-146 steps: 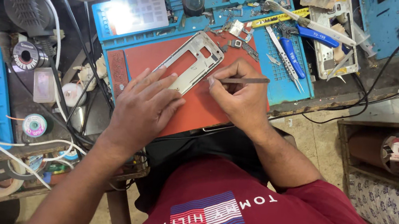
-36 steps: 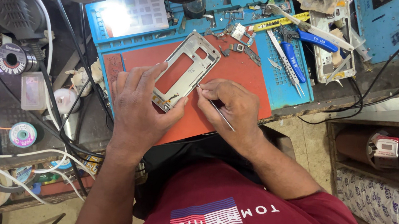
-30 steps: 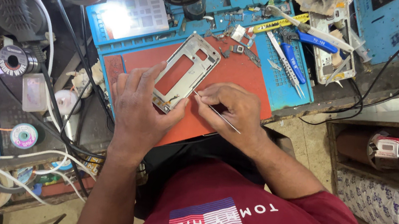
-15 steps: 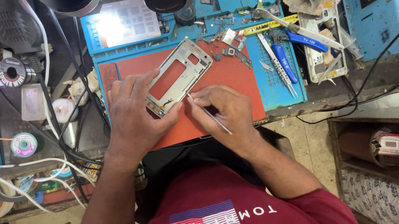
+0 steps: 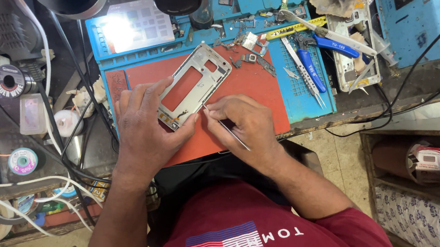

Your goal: The person uses tweezers to carefully place and adjust small components on a white smartphone frame. The person repeatedly picks up tiny parts and positions them into specific slots on the frame while working at a cluttered electronics repair bench.

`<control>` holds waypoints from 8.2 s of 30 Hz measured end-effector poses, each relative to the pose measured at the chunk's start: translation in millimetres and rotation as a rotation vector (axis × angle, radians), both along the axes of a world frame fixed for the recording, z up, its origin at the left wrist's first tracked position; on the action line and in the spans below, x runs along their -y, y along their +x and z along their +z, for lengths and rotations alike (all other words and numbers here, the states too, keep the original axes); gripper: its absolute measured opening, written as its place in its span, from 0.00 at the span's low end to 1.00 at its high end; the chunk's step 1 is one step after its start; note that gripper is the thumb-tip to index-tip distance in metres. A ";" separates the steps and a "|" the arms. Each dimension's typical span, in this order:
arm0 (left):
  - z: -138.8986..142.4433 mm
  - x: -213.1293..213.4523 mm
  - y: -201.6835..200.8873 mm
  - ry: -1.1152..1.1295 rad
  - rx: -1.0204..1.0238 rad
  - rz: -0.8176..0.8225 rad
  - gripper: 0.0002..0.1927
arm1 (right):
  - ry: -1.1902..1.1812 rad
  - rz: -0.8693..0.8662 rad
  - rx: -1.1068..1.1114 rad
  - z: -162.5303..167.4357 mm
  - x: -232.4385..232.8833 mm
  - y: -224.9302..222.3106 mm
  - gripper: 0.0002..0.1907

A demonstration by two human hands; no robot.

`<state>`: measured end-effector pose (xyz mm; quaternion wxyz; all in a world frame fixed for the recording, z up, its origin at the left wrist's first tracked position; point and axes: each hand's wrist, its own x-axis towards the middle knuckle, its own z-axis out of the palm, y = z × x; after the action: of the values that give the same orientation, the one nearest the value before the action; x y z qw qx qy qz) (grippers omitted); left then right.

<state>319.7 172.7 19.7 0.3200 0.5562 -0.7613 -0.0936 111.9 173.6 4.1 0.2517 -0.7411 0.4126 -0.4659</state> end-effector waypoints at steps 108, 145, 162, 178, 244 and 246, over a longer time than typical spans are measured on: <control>-6.2 -15.4 11.2 0.001 -0.013 0.003 0.36 | -0.040 -0.040 -0.067 -1.1 -14.7 9.8 0.08; -6.5 -11.3 13.4 0.037 0.005 0.003 0.36 | -0.040 0.031 -0.063 -7.9 -9.7 10.5 0.09; -8.0 -11.0 14.3 0.033 -0.009 -0.001 0.36 | -0.038 -0.052 -0.068 -4.5 -10.0 13.0 0.08; -7.8 -10.1 13.9 0.038 0.007 -0.001 0.36 | -0.037 -0.047 -0.068 -6.7 -8.8 11.3 0.09; -9.7 -3.9 6.3 0.018 0.016 0.005 0.36 | -0.034 -0.065 -0.050 -7.5 -3.4 4.0 0.08; -9.1 -4.1 6.7 0.018 0.017 0.007 0.36 | -0.040 -0.047 -0.050 -6.8 -3.5 4.6 0.09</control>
<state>326.4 176.8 10.6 0.3086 0.5625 -0.7612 -0.0947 116.4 177.2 -2.7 0.2157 -0.7474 0.4267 -0.4613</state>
